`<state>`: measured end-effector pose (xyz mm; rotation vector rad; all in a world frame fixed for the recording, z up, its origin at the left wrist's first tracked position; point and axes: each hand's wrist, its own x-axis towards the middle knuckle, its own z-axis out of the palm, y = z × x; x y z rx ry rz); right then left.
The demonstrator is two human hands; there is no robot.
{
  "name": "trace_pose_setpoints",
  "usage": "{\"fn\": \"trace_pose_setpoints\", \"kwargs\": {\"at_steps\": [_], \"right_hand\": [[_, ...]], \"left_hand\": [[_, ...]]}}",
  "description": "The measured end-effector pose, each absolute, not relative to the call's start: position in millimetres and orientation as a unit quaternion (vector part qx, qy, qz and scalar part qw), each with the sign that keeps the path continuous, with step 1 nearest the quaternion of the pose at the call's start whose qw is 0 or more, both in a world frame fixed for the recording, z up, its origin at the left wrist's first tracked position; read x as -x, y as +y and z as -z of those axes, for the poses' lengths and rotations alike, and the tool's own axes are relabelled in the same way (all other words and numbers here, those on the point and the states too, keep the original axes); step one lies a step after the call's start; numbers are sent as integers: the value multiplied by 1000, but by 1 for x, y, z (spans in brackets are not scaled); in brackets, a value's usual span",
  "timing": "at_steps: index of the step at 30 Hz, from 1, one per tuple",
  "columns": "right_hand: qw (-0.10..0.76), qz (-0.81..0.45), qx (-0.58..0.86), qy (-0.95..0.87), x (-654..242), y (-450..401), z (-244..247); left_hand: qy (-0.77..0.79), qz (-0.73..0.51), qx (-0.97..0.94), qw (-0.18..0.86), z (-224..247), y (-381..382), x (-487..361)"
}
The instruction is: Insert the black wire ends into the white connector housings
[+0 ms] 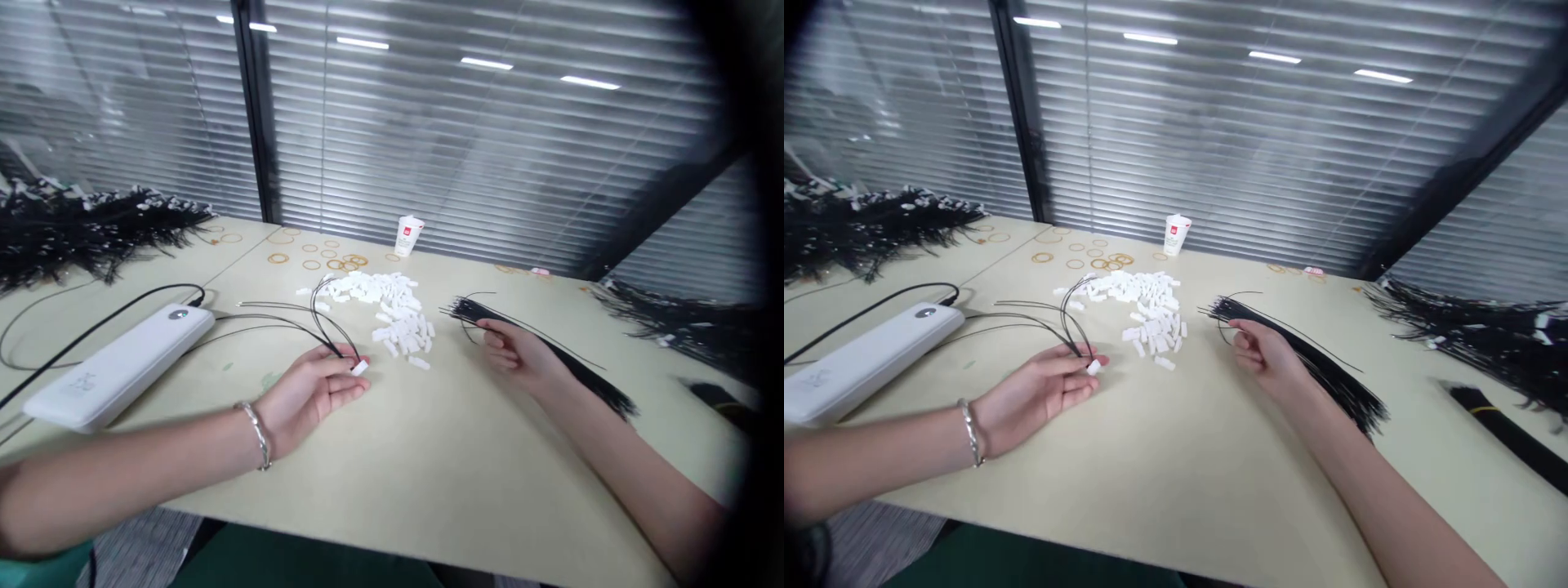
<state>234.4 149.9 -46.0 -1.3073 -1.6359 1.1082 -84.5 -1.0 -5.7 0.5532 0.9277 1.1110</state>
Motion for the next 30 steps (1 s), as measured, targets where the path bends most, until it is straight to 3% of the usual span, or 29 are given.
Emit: {"fn": "trace_pose_setpoints", "kwargs": {"at_steps": [4,14,26,30], "right_hand": [[400,-238,532,-707,-241,154,50],[252,8,510,-822,-232,175,65],[184,100,476,-854,-232,177,63],[175,91,470,-860,-232,178,63]], "left_hand": [[407,-520,-244,710,5,-4,84],[453,-505,-301,670,5,-9,78],[425,-502,-358,663,2,-16,72],[437,-487,-459,601,-2,-19,72]]}}
